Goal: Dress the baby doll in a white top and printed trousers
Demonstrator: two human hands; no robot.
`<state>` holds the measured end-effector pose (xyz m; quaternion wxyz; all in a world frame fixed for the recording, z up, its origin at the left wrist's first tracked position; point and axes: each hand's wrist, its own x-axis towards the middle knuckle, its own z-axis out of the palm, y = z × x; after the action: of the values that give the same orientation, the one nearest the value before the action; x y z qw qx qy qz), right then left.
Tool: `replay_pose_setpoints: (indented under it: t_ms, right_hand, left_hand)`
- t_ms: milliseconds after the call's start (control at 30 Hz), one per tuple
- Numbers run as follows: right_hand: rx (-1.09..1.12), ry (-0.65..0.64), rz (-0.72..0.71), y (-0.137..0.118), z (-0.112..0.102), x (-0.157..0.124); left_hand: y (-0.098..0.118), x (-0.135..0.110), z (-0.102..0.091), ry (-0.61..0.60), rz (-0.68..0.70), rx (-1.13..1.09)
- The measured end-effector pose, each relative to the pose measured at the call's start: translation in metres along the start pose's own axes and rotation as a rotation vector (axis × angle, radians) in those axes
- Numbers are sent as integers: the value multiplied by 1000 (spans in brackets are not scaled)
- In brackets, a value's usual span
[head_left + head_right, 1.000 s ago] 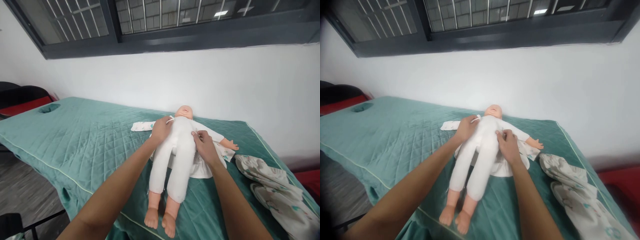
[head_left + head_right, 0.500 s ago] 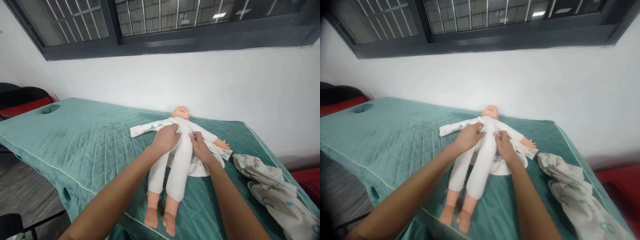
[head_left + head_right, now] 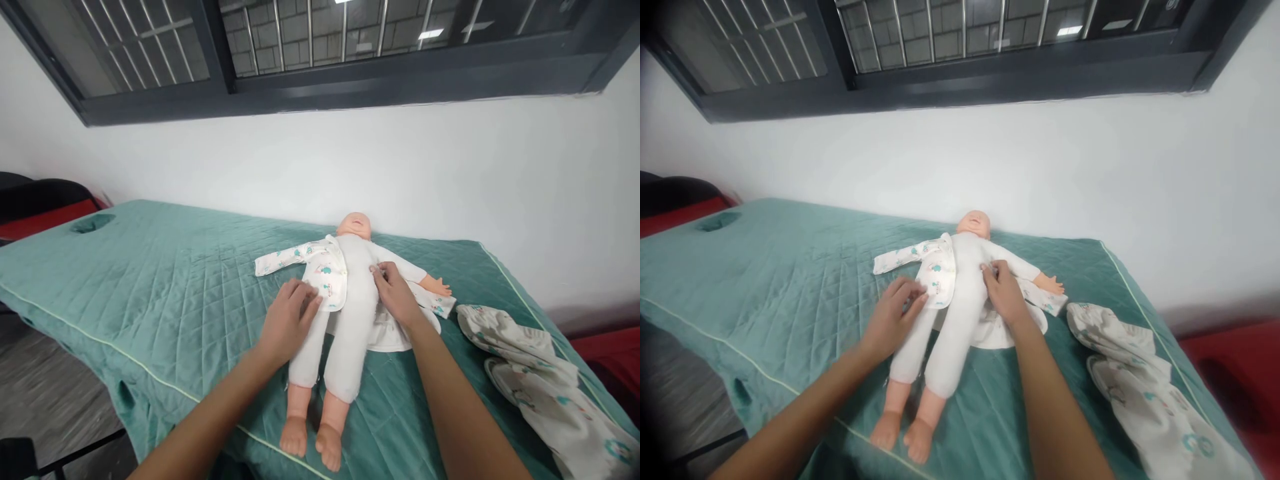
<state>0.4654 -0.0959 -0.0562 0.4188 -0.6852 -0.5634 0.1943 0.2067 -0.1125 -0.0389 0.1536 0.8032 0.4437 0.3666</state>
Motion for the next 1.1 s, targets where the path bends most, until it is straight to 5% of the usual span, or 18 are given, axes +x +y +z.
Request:
replay_pose_setpoints:
  t_ms: [200,367,567,767,1100]
  right_hand:
    - [-2,29,16,-5,0,-1]
    - [21,49,24,-6,3,-1]
    - [70,40,16,-1,4,2]
    - [107,5,-8,2,3,4]
    - [130,-28,5,4,3,5]
  left_hand:
    - [3,-8,-5,-88,-37,-109]
    - [-5,58,-1,94,-55,-75]
    - [3,141,28,-173,-185,-115]
    - [4,174,48,-123,-167,133]
    - [6,207,47,-161,-181,286]
